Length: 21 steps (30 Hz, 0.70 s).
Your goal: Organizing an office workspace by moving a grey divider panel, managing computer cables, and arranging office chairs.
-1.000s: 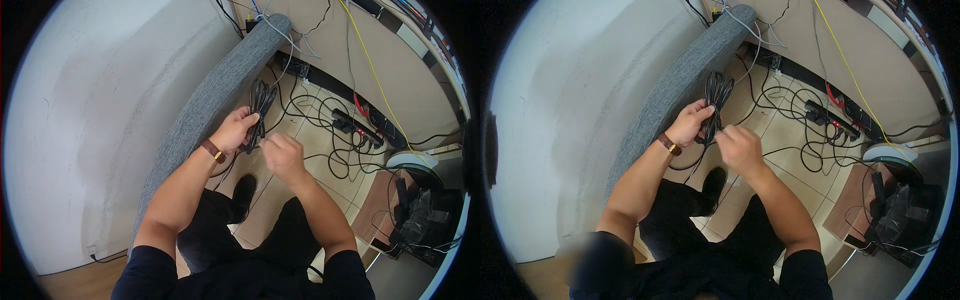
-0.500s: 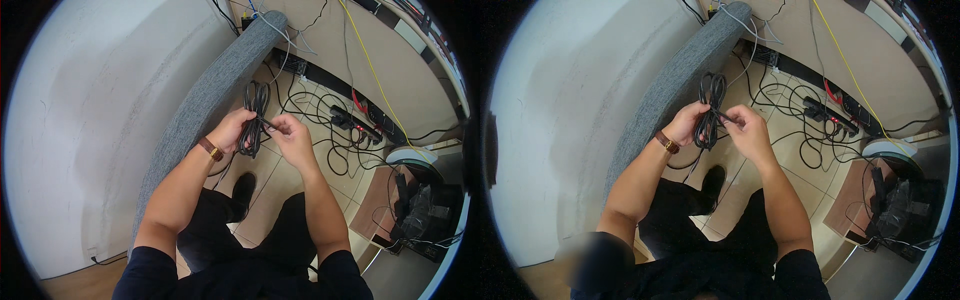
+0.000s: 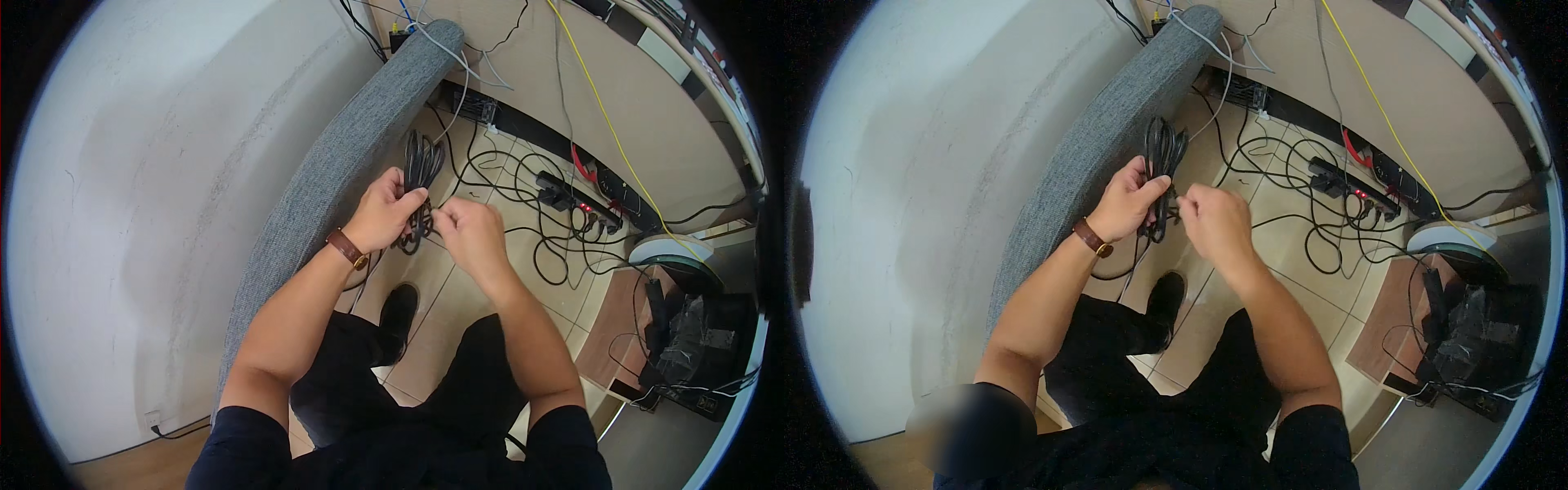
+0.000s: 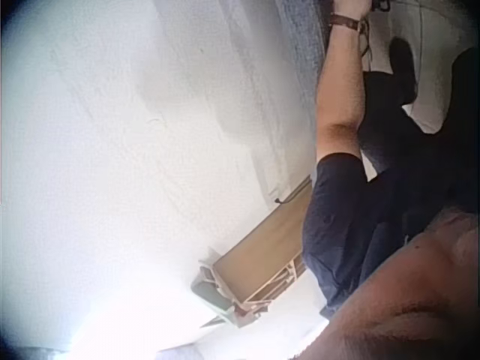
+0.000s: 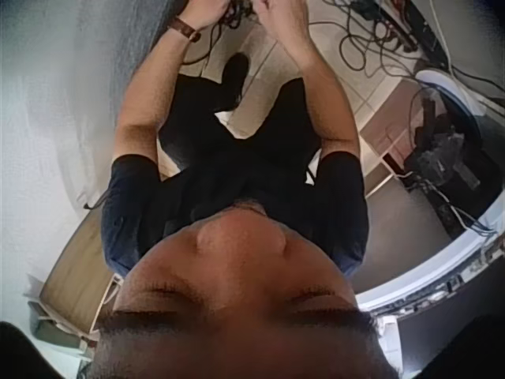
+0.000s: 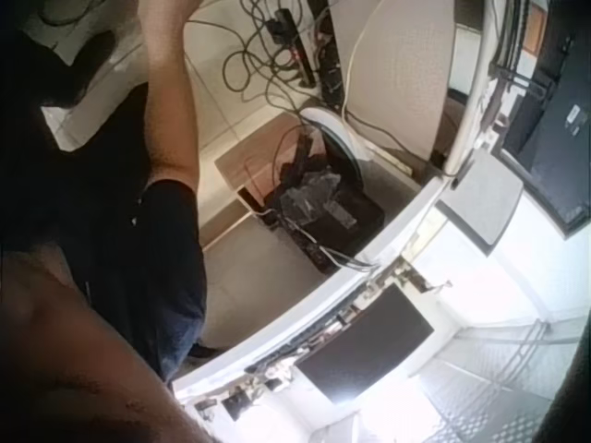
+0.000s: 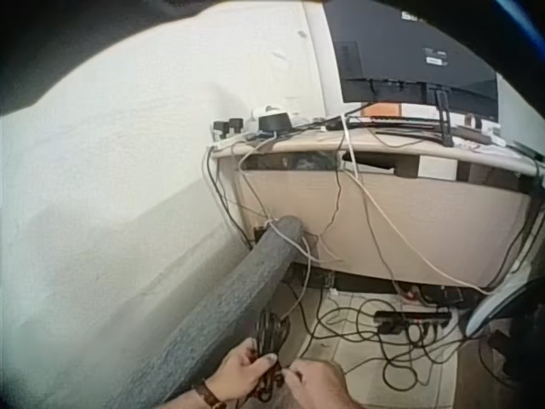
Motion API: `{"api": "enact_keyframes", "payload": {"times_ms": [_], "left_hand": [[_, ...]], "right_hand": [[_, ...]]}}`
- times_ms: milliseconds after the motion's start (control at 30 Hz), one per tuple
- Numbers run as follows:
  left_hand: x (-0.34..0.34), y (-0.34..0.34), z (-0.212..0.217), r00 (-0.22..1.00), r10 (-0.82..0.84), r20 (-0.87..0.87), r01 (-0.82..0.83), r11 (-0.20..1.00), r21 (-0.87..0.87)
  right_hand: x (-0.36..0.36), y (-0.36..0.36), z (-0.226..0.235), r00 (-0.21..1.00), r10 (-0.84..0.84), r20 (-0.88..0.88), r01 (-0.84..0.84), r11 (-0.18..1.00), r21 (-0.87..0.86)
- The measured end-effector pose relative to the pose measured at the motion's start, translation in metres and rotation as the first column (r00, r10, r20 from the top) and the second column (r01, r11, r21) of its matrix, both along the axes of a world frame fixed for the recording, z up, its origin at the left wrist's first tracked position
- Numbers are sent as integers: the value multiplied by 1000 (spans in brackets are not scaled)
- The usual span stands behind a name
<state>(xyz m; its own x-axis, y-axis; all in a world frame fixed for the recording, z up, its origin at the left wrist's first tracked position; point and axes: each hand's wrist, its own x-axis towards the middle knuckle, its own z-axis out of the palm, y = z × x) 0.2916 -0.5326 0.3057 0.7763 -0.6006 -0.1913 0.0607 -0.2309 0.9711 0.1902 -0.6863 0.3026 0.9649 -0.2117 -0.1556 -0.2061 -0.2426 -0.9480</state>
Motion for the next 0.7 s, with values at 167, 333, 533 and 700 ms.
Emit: {"api": "enact_keyframes", "payload": {"times_ms": [167,333,533,700], "left_hand": [[-3,1,12,942,95,-321,-126,989,-79],[0,-1,-8,963,164,-214,-209,956,-207],[-11,-8,9,962,73,-263,-71,997,15],[6,6,-13,906,246,-346,-288,955,-76]], "right_hand": [[20,4,16,736,196,648,347,713,-609],[-5,31,-12,736,245,631,234,783,-577],[20,-14,13,904,139,404,253,588,-769],[2,43,11,770,197,607,284,745,-603]]}}
